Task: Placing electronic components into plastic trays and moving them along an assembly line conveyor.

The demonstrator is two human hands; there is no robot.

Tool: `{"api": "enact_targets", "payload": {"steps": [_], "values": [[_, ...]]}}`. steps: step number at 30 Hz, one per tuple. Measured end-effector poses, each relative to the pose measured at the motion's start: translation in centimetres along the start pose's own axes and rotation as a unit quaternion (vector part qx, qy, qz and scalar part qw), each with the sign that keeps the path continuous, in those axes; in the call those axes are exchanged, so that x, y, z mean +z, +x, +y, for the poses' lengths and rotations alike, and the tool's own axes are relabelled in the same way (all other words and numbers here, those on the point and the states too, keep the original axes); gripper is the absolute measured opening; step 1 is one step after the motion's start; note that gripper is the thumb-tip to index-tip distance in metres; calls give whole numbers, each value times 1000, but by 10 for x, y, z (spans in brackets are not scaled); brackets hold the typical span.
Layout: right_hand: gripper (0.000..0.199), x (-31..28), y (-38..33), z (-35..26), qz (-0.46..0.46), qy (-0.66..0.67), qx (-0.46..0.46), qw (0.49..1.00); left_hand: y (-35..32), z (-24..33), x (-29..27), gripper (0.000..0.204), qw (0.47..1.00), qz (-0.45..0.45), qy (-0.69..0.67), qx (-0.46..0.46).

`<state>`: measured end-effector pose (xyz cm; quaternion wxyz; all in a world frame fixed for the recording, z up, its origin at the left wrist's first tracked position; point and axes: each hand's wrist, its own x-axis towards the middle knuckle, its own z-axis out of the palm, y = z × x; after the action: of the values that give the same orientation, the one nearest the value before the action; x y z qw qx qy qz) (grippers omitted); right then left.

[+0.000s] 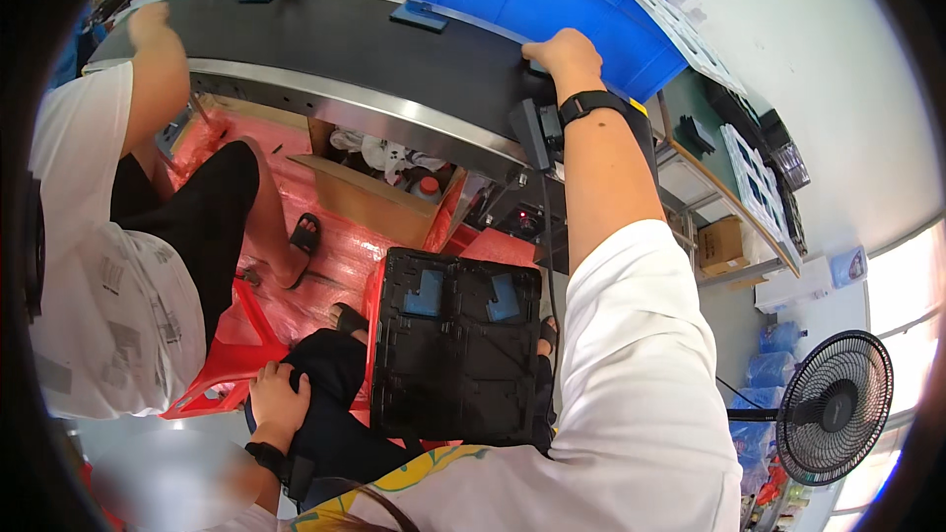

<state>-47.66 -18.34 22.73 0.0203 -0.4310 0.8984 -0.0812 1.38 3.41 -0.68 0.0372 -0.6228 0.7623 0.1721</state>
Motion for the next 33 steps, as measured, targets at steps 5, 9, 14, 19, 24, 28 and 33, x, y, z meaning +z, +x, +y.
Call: {"api": "enact_targets", "payload": {"steps": [5, 9, 14, 19, 24, 28, 33], "values": [[51, 5, 0, -56, 103, 78, -25, 991, 0, -1, -1, 35, 1000, 1, -7, -2], [52, 17, 1, -90, 111, 143, -35, 983, -1, -3, -1, 35, 1000, 4, -14, 1], [51, 33, 14, -97, 61, -5, 28, 998, 1, -2, 3, 34, 1000, 13, 0, 2], [49, 8, 9, -82, -44, -59, -101, 992, 1, -6, 5, 33, 1000, 16, 4, -1], [58, -7, -33, -53, -109, 59, -99, 987, 2, -3, -1, 31, 1000, 28, 9, 7], [62, 17, -126, -45, 115, 242, -269, 925, 3, -2, 2, 31, 1000, 23, 3, 17], [72, 74, -259, -17, 50, 153, -515, 842, 1, -2, 9, 31, 998, 52, 12, 34]]}}
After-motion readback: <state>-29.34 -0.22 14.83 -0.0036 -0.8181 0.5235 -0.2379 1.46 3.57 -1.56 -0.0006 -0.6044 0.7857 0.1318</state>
